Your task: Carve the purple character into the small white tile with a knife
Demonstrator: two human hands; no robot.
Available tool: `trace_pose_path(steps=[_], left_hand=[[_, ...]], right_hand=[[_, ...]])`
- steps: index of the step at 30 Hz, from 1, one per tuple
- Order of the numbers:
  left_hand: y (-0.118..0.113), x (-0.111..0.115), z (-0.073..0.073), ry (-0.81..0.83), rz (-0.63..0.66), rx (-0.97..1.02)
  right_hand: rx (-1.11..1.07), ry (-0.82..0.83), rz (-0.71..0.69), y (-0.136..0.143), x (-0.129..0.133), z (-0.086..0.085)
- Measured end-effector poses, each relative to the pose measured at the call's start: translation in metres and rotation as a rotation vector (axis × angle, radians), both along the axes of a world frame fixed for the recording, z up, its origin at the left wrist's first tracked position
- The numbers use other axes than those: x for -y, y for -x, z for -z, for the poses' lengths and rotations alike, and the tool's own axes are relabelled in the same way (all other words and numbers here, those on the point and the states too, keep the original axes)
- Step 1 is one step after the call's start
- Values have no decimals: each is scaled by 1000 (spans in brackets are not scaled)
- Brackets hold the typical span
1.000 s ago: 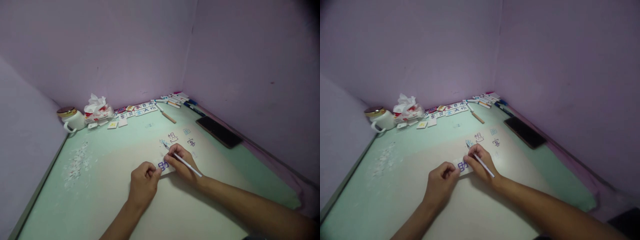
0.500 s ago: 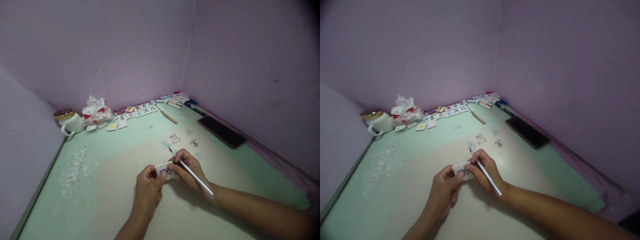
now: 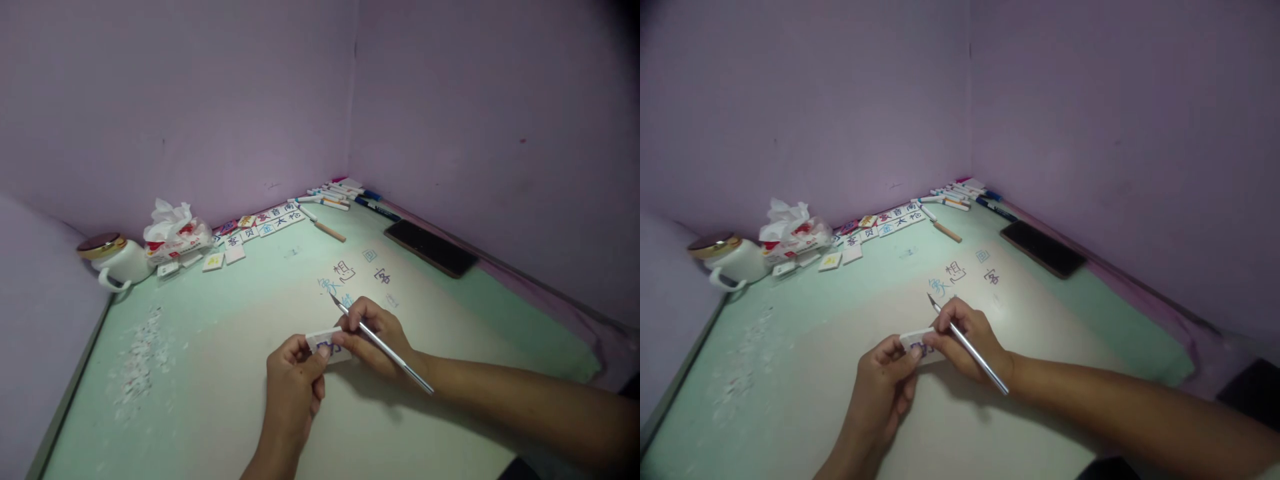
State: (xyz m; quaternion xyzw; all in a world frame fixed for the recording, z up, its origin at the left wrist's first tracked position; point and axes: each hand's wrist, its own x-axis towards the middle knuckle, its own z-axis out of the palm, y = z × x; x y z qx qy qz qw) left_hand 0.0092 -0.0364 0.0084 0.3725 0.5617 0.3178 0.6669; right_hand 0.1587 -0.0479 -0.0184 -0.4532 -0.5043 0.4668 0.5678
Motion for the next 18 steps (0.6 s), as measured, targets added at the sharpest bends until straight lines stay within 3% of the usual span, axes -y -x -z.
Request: trace_pose_path(steps=[10,18], left_hand=[[3,-5,2,-30,-55,-5],[5,-5,10,-105,-86,57]], right_hand=[[169,-50,-1,-1,0,7],[-66,170,84,-2,-9,-9]])
